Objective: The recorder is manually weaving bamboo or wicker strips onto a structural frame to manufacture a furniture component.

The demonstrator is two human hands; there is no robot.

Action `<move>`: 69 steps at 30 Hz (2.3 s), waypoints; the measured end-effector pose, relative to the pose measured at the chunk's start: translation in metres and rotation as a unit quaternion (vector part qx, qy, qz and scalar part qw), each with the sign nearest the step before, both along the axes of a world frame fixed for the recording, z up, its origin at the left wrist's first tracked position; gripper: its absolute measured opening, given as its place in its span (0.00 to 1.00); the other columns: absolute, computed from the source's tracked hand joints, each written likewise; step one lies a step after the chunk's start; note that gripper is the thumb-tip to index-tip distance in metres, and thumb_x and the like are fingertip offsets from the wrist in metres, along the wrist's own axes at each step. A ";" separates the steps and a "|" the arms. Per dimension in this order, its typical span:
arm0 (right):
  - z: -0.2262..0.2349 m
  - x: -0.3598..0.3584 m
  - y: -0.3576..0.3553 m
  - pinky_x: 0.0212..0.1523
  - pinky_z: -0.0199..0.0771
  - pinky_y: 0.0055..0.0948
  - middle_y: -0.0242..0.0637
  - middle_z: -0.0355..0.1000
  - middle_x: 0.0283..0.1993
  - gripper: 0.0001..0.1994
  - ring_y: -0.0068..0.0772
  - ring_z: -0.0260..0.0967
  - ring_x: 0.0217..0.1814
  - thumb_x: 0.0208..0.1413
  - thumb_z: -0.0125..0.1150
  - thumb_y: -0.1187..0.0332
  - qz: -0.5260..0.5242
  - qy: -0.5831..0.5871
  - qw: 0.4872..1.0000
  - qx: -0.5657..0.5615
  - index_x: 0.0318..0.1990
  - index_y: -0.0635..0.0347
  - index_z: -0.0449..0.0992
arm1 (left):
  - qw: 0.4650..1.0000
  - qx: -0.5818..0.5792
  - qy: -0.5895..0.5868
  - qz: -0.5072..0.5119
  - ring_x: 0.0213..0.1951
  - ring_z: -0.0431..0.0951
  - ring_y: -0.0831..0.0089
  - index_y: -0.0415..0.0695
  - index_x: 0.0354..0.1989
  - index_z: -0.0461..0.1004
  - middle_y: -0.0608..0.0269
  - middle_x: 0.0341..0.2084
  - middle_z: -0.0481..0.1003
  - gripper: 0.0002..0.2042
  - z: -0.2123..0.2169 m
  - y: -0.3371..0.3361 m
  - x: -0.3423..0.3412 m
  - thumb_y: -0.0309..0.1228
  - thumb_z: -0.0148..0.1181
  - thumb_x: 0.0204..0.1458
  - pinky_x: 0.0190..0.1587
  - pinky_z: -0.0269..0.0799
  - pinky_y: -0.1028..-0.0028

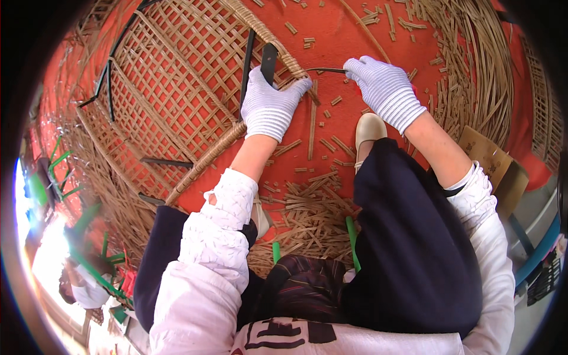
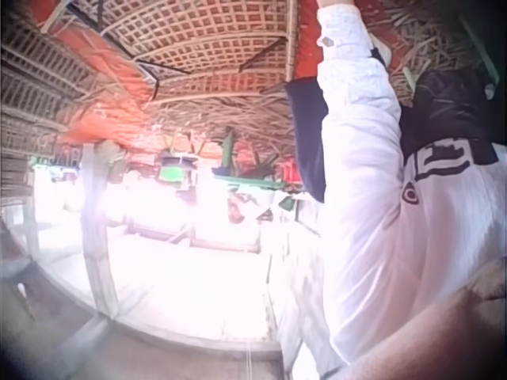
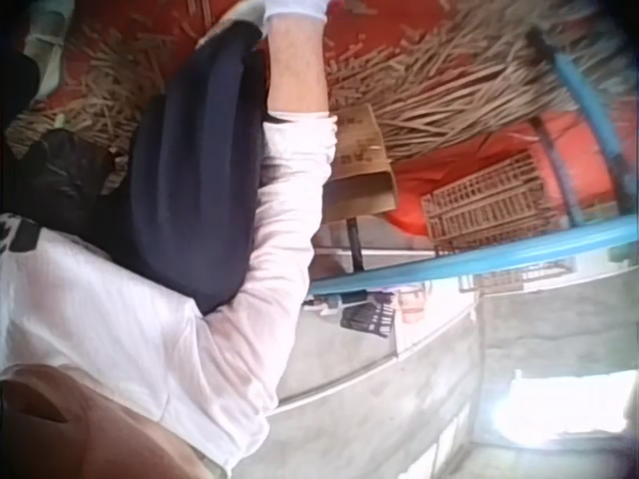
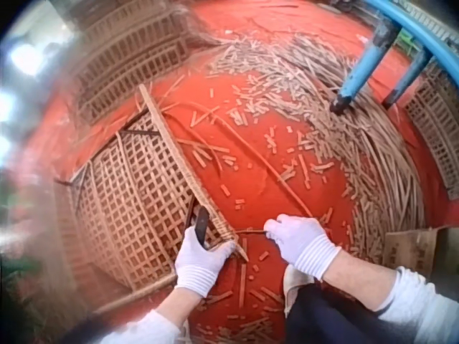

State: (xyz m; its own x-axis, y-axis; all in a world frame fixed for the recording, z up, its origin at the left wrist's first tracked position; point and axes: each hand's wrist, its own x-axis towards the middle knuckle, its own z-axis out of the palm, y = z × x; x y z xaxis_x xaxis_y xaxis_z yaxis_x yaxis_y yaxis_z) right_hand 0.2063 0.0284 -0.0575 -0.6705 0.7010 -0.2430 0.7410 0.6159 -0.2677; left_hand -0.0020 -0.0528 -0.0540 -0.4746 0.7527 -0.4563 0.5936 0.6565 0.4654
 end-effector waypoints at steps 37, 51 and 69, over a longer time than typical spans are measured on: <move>0.039 -0.016 0.014 0.39 0.78 0.40 0.43 0.73 0.41 0.26 0.47 0.75 0.38 0.48 0.63 0.73 0.153 -0.129 0.978 -0.050 0.57 0.56 0.65 | 0.997 0.079 0.001 -0.025 0.43 0.79 0.55 0.42 0.53 0.65 0.50 0.41 0.77 0.40 -0.011 -0.015 0.000 0.52 0.75 0.34 0.46 0.75 0.63; 0.085 -0.111 0.077 0.40 0.77 0.42 0.40 0.79 0.37 0.12 0.43 0.77 0.42 0.54 0.57 0.60 0.351 -0.342 0.871 -0.027 0.41 0.53 0.80 | 0.996 0.086 -0.010 -0.021 0.45 0.79 0.54 0.41 0.55 0.64 0.49 0.45 0.76 0.41 -0.009 -0.016 0.000 0.52 0.74 0.35 0.49 0.74 0.63; 0.059 -0.064 0.048 0.33 0.76 0.43 0.42 0.75 0.26 0.09 0.47 0.76 0.30 0.61 0.54 0.61 0.286 -0.214 0.934 -0.010 0.41 0.56 0.73 | 0.995 0.098 -0.007 -0.029 0.44 0.79 0.54 0.41 0.54 0.65 0.50 0.45 0.76 0.40 -0.017 -0.020 0.002 0.51 0.74 0.36 0.48 0.74 0.63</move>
State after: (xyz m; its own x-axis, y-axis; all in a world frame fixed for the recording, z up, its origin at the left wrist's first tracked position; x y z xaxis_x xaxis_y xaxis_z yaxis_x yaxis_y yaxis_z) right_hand 0.1426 0.0760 0.0018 -0.7728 0.2508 -0.5829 0.3340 0.9418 -0.0377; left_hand -0.0003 -0.0725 -0.0711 -0.4225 0.8538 -0.3041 0.6198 0.5170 0.5904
